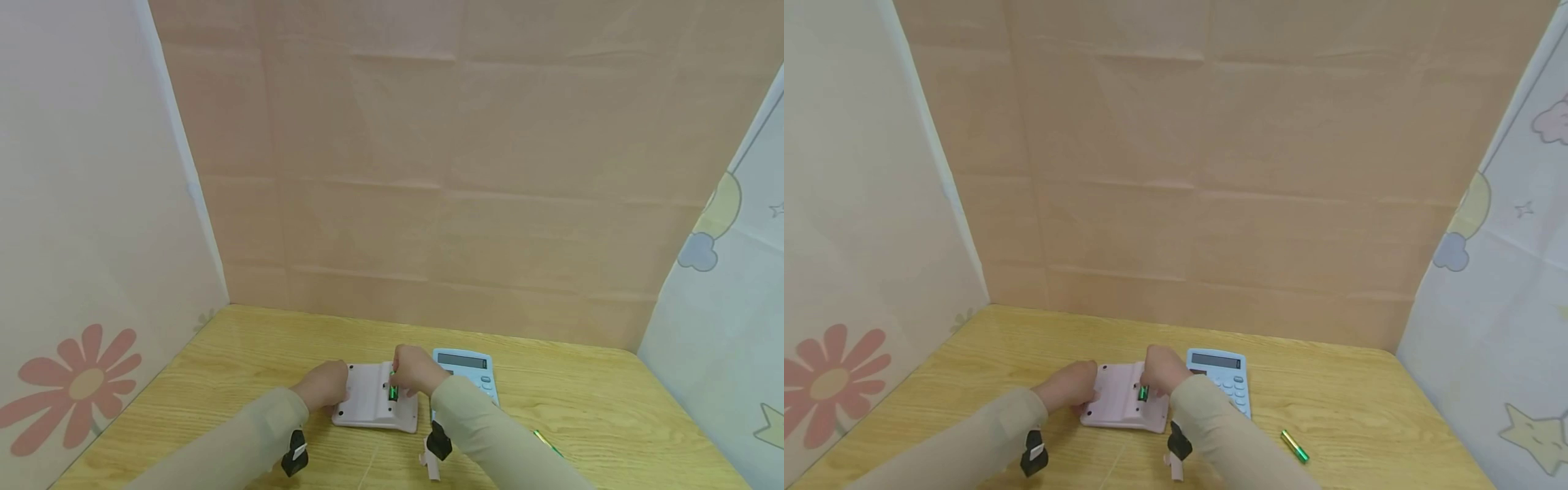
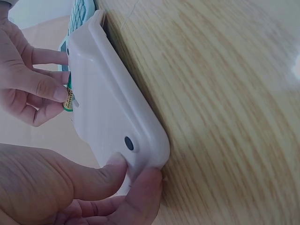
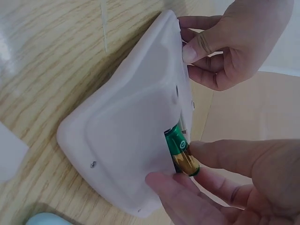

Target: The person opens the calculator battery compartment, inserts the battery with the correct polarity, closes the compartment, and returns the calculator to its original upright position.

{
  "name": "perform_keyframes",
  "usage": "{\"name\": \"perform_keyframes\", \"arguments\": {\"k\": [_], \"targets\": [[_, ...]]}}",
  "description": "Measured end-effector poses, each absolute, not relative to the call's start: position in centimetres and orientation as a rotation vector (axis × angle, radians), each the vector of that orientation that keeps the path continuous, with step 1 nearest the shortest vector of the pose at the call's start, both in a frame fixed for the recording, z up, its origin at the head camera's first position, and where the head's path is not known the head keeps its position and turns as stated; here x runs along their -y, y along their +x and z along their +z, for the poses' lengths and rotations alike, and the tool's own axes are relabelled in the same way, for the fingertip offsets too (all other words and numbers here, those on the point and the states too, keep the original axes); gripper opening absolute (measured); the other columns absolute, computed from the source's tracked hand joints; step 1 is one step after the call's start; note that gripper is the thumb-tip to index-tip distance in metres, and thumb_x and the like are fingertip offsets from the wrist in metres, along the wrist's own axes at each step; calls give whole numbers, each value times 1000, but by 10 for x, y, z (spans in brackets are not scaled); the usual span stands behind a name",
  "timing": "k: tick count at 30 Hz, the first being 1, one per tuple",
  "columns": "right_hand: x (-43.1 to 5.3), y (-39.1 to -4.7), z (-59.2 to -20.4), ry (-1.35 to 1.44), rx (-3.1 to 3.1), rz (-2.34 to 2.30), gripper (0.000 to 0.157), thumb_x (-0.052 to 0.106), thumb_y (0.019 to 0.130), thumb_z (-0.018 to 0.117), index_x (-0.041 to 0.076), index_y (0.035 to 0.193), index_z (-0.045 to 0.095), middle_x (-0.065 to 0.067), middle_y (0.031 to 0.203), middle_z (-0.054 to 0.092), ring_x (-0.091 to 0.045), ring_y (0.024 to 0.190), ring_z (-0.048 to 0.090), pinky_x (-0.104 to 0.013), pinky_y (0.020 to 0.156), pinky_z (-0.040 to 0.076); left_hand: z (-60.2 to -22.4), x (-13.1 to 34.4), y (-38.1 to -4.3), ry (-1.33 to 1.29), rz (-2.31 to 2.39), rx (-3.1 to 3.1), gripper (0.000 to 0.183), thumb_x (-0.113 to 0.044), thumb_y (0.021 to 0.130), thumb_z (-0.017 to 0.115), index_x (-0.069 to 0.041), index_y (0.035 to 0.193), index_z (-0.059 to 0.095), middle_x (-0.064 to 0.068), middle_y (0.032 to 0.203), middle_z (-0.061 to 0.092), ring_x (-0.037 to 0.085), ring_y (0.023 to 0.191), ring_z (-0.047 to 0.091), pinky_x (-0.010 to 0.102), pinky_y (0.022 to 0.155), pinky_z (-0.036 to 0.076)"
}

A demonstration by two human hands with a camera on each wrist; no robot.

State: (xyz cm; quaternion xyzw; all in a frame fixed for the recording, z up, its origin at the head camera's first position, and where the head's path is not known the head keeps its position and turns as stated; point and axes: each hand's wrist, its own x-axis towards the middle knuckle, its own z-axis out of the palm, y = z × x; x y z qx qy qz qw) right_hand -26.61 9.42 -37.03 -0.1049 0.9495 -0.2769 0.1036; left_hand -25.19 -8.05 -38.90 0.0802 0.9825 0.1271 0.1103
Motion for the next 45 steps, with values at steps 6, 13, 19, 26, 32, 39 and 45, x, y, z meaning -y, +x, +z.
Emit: {"name": "perform_keyframes", "arguments": {"k": [6, 13, 19, 26, 32, 39, 45], "targets": [[-92, -267, -369, -325, -2830, -745, 22, 3, 81, 74, 5, 76, 53, -6, 69, 54, -18, 57, 60, -27, 51, 53, -391, 80, -254, 237, 356, -2893, 24, -9, 88, 69, 7, 103, 60, 7, 65, 56, 13, 50, 54, 22, 49, 43], [-91, -267, -367, -320, -2858, -690, 22, 5, 81, 75, 6, 73, 54, -4, 66, 55, -15, 54, 57, -23, 48, 48, -395, 81, -256, 262, 366, -2902, 23, -7, 88, 67, 7, 104, 60, 6, 63, 55, 11, 46, 52, 21, 46, 40], [-91, -267, -369, -332, -2903, -647, 23, 7, 80, 77, 7, 71, 55, -3, 64, 56, -12, 52, 53, -23, 47, 44, -394, 80, -256, 254, 365, -2891, 17, -8, 89, 67, 4, 98, 60, 6, 62, 55, 11, 47, 54, 20, 46, 40], [-91, -265, -370, -386, -2971, -558, 24, 8, 78, 79, 7, 67, 58, -1, 61, 57, -11, 52, 52, -23, 48, 41, -394, 78, -256, 245, 359, -2875, 16, -9, 89, 68, 3, 97, 61, 6, 63, 55, 13, 50, 56, 22, 49, 44], [-91, -265, -369, -388, -3002, -519, 29, 8, 77, 81, 8, 64, 55, 0, 61, 53, -11, 55, 48, -23, 50, 40, -396, 78, -258, 257, 373, -2877, 17, -8, 89, 68, 4, 99, 60, 7, 65, 55, 13, 49, 56, 22, 48, 45], [-88, -267, -371, -358, -3032, -507, 32, 10, 74, 83, 9, 60, 54, 2, 58, 51, -11, 54, 46, -24, 51, 40, -396, 80, -258, 298, 382, -2889, 13, -5, 88, 66, 4, 96, 60, 7, 65, 54, 13, 48, 53, 22, 47, 43], [-88, -272, -373, -374, -3048, -467, 28, 12, 73, 84, 9, 61, 58, 2, 59, 53, -10, 54, 48, -23, 52, 42, -394, 81, -257, 320, 390, -2894, 14, -4, 88, 67, 6, 95, 59, 8, 66, 54, 13, 49, 52, 23, 49, 44]]}}
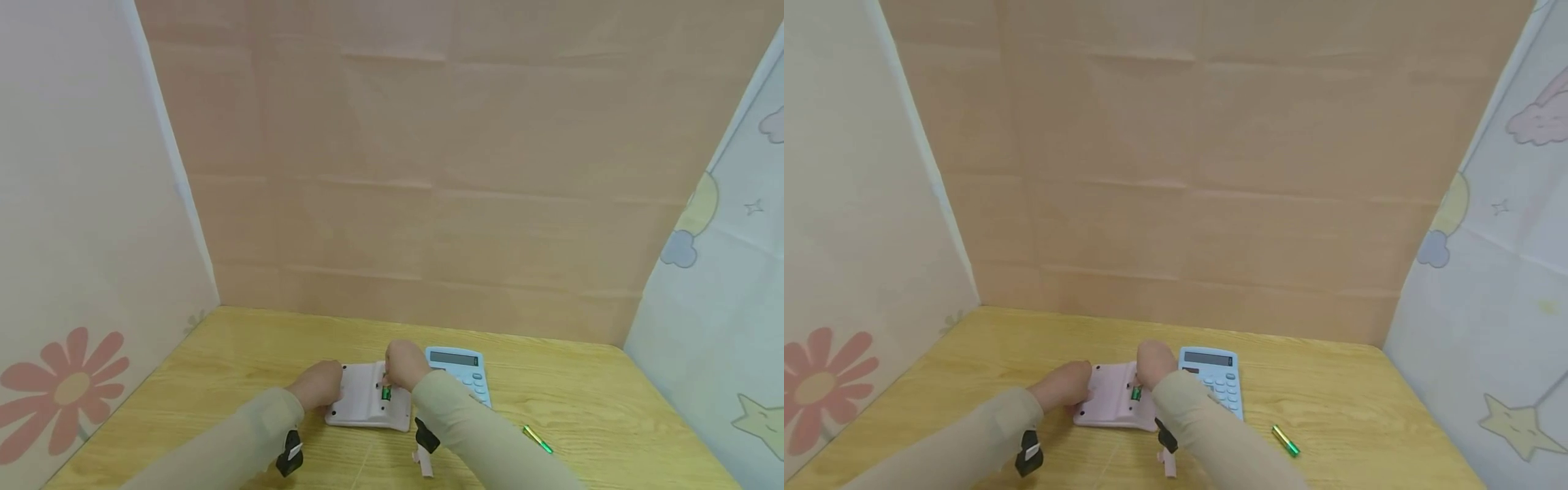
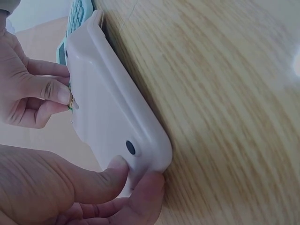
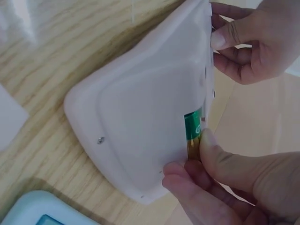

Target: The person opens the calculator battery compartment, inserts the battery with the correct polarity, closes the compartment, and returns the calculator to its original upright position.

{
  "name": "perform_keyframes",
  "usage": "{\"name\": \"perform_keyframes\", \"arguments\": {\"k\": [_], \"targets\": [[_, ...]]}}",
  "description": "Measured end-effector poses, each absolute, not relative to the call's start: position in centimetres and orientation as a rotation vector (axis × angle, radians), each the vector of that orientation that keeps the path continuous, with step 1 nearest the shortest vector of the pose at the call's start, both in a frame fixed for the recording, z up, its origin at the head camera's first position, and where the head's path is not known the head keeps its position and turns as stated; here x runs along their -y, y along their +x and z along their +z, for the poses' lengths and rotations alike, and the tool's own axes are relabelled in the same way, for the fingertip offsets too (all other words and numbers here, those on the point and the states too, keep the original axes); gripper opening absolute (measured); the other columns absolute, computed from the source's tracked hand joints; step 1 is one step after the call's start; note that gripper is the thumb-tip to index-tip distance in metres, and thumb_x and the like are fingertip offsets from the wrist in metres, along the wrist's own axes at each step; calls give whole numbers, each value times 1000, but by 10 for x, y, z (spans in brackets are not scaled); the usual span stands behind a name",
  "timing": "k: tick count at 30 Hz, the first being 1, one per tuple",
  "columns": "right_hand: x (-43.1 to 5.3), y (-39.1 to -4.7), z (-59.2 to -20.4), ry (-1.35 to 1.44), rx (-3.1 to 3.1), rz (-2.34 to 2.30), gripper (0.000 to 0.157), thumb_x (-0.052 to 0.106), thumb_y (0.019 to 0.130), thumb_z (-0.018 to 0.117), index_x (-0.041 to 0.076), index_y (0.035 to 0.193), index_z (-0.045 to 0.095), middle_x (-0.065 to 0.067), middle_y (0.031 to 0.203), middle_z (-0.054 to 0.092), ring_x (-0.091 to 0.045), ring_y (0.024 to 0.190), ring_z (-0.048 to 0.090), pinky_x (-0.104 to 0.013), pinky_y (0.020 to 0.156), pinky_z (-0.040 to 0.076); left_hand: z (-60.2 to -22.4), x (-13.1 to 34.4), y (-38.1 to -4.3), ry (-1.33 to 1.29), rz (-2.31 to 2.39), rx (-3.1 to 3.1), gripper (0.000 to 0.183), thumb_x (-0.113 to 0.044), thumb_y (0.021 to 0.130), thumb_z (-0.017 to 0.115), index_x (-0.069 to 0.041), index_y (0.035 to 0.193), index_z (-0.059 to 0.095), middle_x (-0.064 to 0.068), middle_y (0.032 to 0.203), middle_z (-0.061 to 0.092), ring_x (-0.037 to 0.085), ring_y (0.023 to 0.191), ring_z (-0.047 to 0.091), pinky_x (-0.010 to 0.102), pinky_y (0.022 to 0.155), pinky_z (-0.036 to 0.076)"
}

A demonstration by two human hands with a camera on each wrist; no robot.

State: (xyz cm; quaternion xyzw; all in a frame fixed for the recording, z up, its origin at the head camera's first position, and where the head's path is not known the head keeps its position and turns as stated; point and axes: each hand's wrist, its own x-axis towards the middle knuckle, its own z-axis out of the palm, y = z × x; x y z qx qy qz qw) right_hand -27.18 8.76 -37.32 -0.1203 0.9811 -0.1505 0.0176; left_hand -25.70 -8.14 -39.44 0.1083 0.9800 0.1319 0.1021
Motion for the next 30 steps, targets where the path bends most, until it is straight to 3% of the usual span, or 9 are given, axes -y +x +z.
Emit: {"name": "perform_keyframes", "arguments": {"k": [23, 30], "targets": [[-80, -282, -372, -301, -3035, -481, 30, 10, 67, 87, 6, 56, 60, -1, 48, 55, -9, 40, 50, -20, 44, 42, -396, 85, -257, 269, 362, -2909, 9, -4, 88, 66, 2, 88, 60, 6, 62, 53, 13, 49, 50, 22, 47, 39], [-76, -279, -368, -230, -3059, -420, 28, 9, 65, 89, 4, 61, 61, -3, 56, 55, -13, 47, 49, -21, 44, 41, -397, 84, -258, 331, 330, -2944, 9, -4, 87, 66, 3, 86, 59, 7, 64, 53, 15, 51, 50, 23, 48, 40]]}}
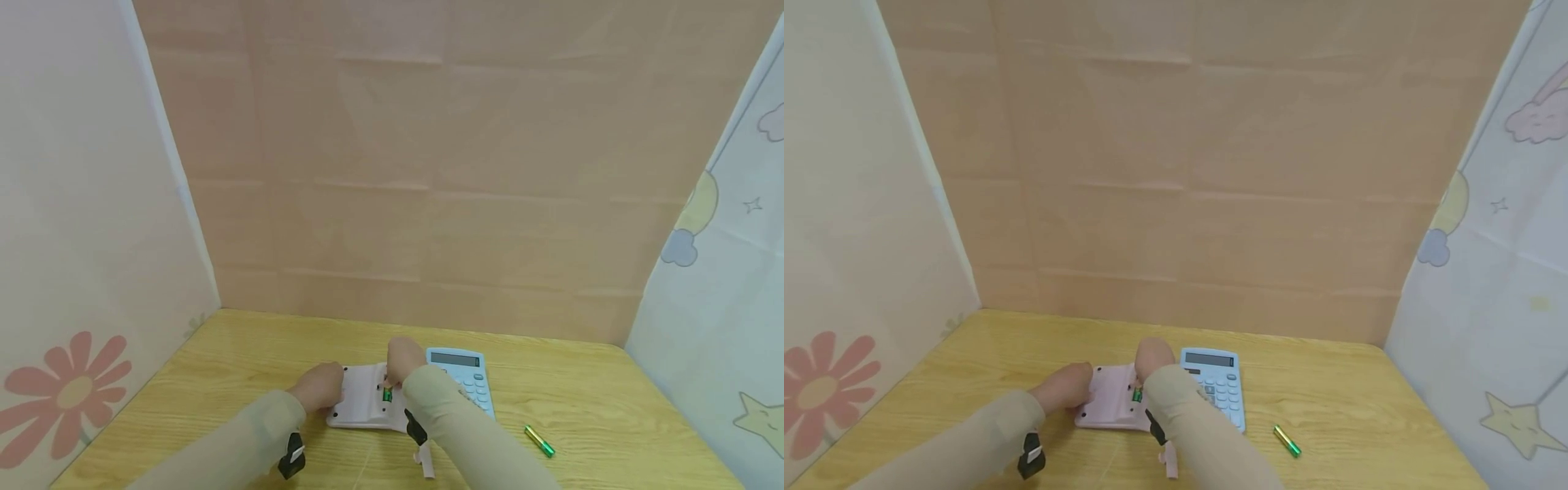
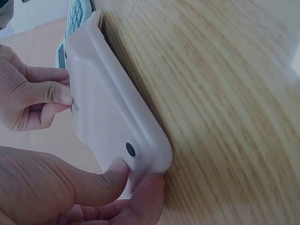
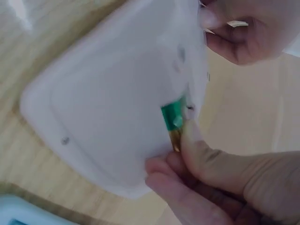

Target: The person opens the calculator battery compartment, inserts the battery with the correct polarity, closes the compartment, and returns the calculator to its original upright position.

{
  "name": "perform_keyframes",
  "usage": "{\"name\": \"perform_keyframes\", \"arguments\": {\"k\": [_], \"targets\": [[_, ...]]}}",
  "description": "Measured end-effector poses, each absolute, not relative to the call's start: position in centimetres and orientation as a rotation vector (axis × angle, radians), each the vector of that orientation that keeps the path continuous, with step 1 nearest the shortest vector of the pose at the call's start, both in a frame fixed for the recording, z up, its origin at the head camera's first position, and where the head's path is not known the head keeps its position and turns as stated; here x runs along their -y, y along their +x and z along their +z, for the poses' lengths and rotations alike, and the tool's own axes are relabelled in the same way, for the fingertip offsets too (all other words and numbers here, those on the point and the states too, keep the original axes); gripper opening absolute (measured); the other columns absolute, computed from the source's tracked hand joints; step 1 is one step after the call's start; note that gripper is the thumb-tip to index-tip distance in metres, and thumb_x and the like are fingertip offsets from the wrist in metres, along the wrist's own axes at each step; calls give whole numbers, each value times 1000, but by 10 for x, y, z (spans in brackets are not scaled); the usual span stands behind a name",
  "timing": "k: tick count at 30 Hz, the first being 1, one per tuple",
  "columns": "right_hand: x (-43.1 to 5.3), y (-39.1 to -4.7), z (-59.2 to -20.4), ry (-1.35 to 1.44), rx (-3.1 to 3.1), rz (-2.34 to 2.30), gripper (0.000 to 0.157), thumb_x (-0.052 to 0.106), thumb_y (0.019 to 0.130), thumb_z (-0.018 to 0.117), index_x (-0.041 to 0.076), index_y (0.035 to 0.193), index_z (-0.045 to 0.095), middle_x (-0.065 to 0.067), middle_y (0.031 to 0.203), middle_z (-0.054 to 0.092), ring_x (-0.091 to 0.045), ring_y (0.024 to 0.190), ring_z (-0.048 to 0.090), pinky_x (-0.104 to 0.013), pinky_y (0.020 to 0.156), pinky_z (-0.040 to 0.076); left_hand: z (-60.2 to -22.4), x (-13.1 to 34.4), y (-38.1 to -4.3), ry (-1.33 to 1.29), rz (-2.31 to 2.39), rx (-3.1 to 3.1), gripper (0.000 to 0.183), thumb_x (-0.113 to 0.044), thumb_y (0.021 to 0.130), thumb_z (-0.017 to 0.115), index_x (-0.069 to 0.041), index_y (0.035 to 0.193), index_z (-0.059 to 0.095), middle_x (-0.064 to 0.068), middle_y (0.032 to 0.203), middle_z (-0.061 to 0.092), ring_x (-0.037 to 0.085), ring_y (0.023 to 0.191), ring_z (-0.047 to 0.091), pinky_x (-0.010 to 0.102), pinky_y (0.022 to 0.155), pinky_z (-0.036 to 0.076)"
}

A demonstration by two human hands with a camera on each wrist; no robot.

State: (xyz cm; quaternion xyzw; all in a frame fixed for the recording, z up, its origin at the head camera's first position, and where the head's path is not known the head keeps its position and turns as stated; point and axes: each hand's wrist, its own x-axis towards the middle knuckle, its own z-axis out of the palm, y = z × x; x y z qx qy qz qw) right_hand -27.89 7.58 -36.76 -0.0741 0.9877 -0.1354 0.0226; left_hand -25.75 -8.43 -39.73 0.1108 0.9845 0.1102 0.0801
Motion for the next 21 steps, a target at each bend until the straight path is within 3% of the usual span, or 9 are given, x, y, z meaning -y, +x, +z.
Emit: {"name": "perform_keyframes", "arguments": {"k": [16, 21], "targets": [[-74, -278, -367, -242, -3050, -409, 25, 8, 67, 87, 3, 68, 63, -4, 62, 57, -15, 52, 51, -23, 46, 43, -400, 84, -261, 283, 348, -2923, 8, -3, 88, 65, 3, 88, 59, 7, 64, 53, 14, 50, 51, 23, 48, 41], [-75, -276, -368, -306, -3062, -462, 23, 4, 67, 86, 1, 76, 66, -8, 72, 64, -17, 61, 55, -29, 58, 51, -398, 84, -260, 287, 377, -2917, 6, -2, 88, 64, 3, 89, 59, 7, 63, 53, 14, 49, 51, 23, 47, 41]]}}
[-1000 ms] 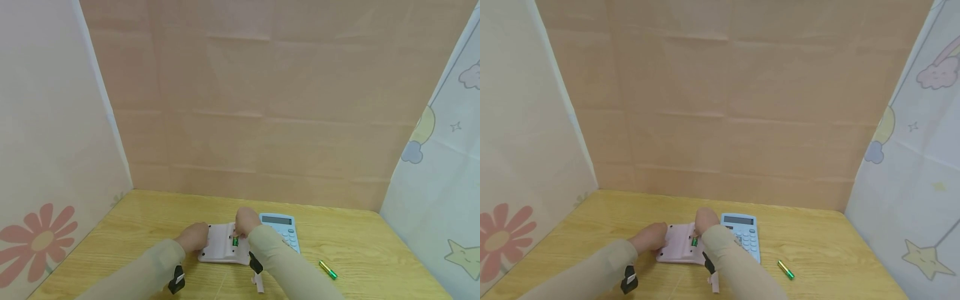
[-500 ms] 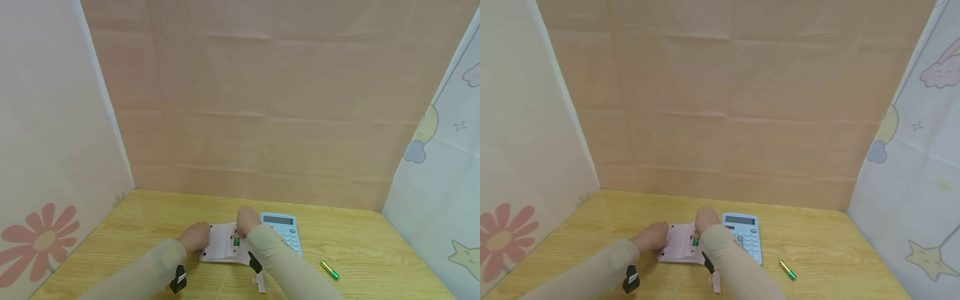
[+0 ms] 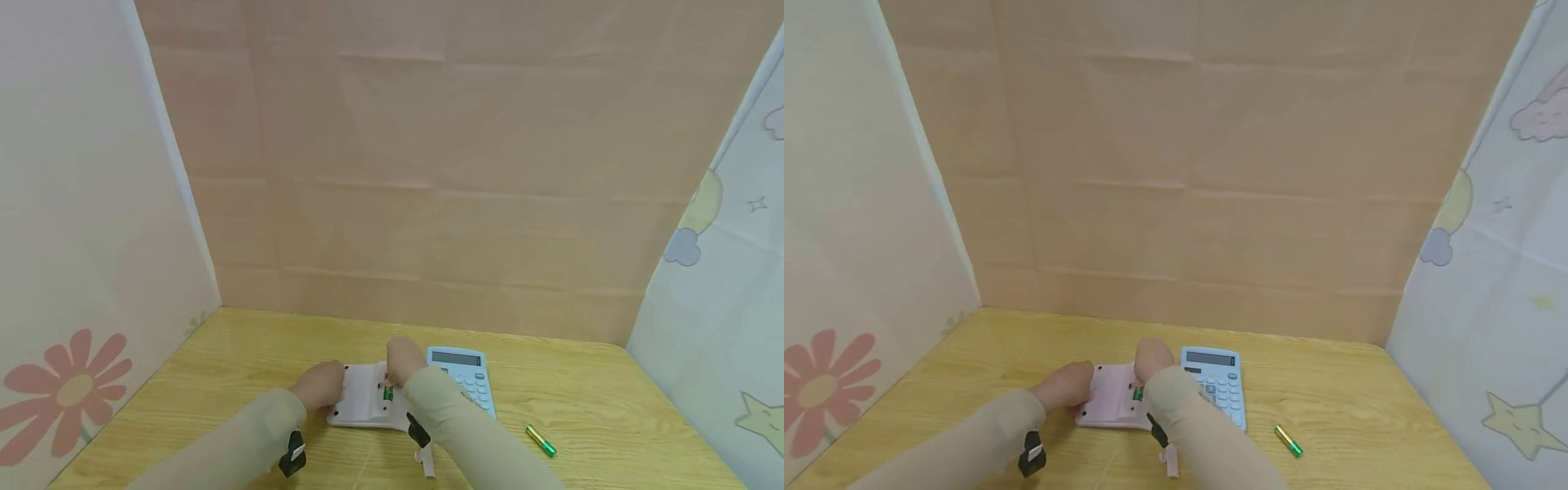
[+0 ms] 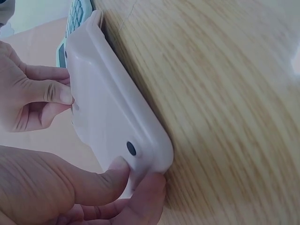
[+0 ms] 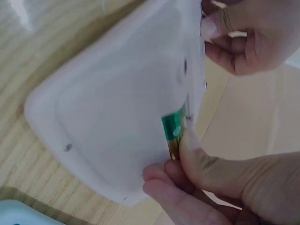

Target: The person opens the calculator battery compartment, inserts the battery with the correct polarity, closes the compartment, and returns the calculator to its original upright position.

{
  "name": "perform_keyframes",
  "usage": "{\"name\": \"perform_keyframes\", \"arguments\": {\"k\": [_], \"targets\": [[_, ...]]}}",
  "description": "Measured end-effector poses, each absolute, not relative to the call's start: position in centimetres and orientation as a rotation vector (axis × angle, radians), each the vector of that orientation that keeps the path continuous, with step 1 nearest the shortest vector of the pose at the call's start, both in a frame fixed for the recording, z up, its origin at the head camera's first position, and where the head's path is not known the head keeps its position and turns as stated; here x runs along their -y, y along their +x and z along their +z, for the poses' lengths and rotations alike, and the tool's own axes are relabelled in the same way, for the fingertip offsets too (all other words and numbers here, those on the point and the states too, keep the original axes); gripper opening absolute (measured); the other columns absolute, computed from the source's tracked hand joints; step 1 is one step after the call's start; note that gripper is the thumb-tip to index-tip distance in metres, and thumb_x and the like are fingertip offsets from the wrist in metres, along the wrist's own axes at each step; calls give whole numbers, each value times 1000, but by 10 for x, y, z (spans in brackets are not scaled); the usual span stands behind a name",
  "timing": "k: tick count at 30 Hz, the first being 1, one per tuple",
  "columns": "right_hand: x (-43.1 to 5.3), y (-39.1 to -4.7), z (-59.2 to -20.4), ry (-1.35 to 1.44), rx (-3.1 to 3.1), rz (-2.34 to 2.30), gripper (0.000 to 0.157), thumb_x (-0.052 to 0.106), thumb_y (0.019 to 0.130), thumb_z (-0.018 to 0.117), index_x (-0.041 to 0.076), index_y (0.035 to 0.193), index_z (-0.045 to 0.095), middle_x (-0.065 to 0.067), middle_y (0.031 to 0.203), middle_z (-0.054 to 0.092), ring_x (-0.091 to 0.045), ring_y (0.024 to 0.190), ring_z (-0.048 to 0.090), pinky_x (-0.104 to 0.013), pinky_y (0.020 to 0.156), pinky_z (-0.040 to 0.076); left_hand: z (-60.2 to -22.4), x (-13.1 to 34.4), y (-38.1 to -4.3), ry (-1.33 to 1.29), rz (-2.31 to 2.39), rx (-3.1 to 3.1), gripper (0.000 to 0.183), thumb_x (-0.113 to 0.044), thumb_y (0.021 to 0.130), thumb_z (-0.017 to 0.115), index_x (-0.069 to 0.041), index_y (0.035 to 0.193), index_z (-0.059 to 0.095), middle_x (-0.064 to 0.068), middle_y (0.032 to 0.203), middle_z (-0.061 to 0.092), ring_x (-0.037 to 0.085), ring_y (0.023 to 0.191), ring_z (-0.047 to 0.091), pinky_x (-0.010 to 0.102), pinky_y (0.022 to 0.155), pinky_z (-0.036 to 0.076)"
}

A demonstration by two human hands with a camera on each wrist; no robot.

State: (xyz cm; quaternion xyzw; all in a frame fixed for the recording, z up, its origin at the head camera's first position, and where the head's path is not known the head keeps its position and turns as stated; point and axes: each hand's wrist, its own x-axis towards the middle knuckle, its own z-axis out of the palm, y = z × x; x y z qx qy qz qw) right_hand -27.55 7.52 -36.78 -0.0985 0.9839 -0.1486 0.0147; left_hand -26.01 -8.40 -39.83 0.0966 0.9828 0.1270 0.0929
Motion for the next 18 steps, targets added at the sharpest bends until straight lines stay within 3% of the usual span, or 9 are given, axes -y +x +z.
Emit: {"name": "perform_keyframes", "arguments": {"k": [5, 9, 11, 15, 18], "targets": [[-80, -271, -368, -372, -3017, -541, 22, 1, 72, 82, 1, 84, 63, -9, 77, 63, -16, 64, 54, -30, 60, 50, -393, 83, -256, 313, 348, -2938, 6, -1, 88, 63, 3, 88, 59, 8, 64, 53, 16, 52, 50, 25, 49, 42], [-86, -269, -361, -388, -2905, -488, 19, 10, 81, 77, 4, 73, 61, -1, 66, 53, -12, 57, 44, -26, 54, 40, -388, 82, -253, 319, 344, -2929, 8, -2, 88, 64, 5, 91, 59, 8, 67, 53, 16, 54, 50, 25, 50, 42], [-92, -267, -355, -407, -2819, -511, 19, 16, 86, 73, 5, 72, 65, 1, 67, 56, -11, 58, 48, -25, 54, 41, -387, 81, -252, 312, 350, -2924, 8, -2, 88, 64, 5, 90, 60, 8, 66, 53, 15, 54, 50, 24, 50, 41], [-106, -263, -344, -416, -2635, -710, 17, 21, 93, 64, 5, 93, 70, -5, 87, 67, -20, 76, 63, -34, 68, 54, -388, 80, -252, 300, 342, -2915, 8, -2, 88, 65, 4, 89, 60, 7, 66, 53, 14, 53, 50, 23, 50, 41], [-118, -257, -339, -448, -2549, -837, 18, 22, 95, 62, 6, 103, 65, -10, 101, 68, -27, 91, 65, -43, 79, 55, -388, 80, -252, 312, 315, -2912, 9, -4, 89, 65, 4, 90, 60, 7, 67, 53, 15, 55, 50, 24, 50, 42]]}}
